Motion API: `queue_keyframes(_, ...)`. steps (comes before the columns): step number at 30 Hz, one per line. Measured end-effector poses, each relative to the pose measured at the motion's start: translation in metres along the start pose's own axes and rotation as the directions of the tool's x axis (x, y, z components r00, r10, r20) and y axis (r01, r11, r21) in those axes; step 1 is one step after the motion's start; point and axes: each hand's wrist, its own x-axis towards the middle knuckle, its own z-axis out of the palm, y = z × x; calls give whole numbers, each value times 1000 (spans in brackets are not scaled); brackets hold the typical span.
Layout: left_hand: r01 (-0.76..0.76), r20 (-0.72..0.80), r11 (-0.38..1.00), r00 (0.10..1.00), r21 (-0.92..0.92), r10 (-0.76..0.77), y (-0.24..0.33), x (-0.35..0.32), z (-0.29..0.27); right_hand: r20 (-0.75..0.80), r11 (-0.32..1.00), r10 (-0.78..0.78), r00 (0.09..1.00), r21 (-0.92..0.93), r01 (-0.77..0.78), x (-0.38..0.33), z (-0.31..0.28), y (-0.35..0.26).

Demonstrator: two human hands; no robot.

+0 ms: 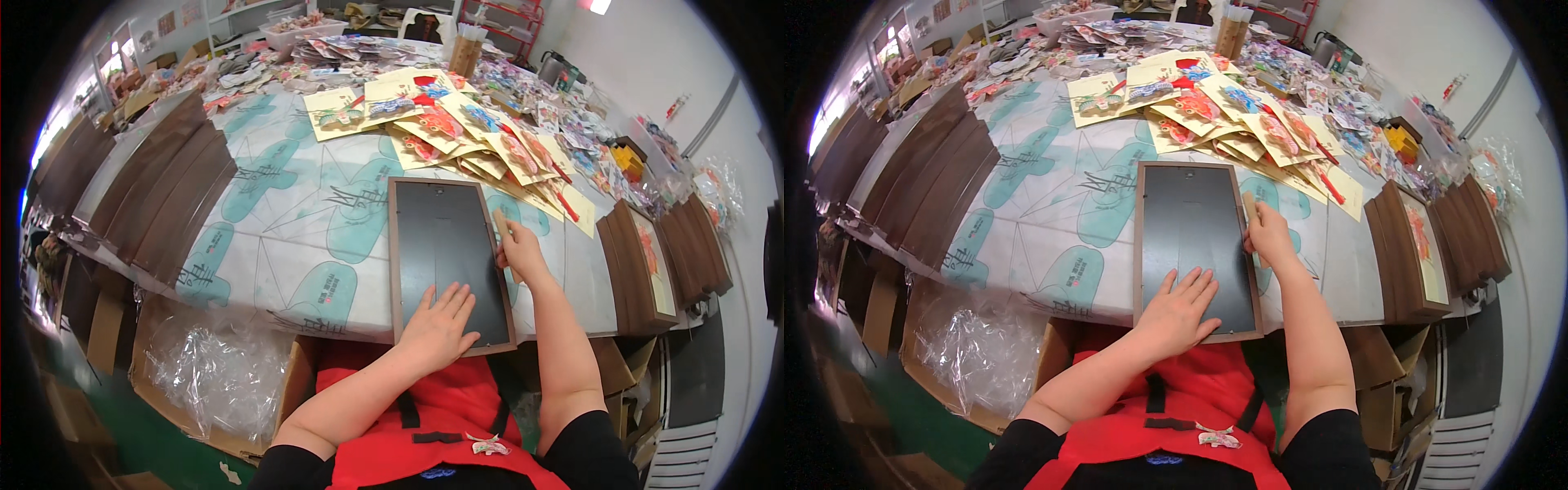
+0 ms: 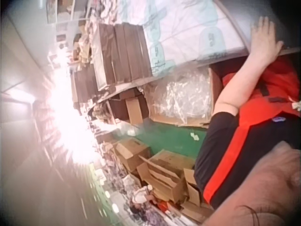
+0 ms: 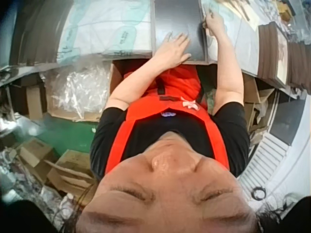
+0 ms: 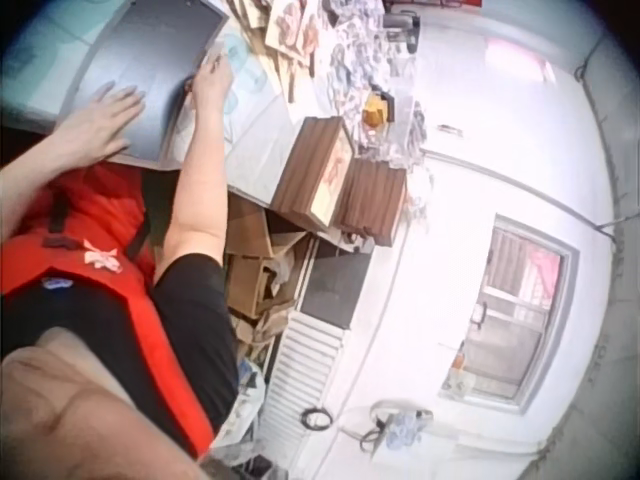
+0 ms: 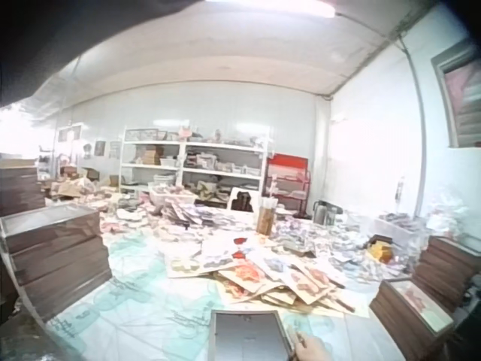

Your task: The person assembles decorative frames by placing a red fish-shaped paper cutout onto a backing sheet, inserting it into a frame, and securing the back panel. They then apply a clear plastic film over the back and use a wooden stick to smooth it out. The process is repeated for multiple frames.

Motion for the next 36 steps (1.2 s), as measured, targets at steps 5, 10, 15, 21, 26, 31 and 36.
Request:
queue_keyframes(5,-7,-5,1000,1000,-16,7,0,0,1,-87,853,-172,981,-512,104,-4,1,13)
queue_keyframes(10,-4,1,1000,1000,-22,4,-1,-1,1,-60,847,-130,990,-525,79,-8,8,-3)
queue_keyframes(15,-7,-7,1000,1000,-28,7,1,1,0,-23,591,-202,979,-800,104,-12,29,-11)
queue_keyframes(21,-10,-22,1000,1000,-20,9,1,1,1,62,210,-115,991,-974,85,-15,57,-27)
queue_keyframes(26,-21,-40,1000,999,-19,21,-1,0,1,-12,573,-303,953,-801,172,-12,32,3)
queue_keyframes(31,-22,-33,1000,999,-10,21,-1,0,4,-124,949,-160,979,-291,118,-67,-1,16)
queue_keyframes(36,-20,-30,1000,999,2,20,0,-1,5,-59,921,-159,986,-369,126,-96,2,15)
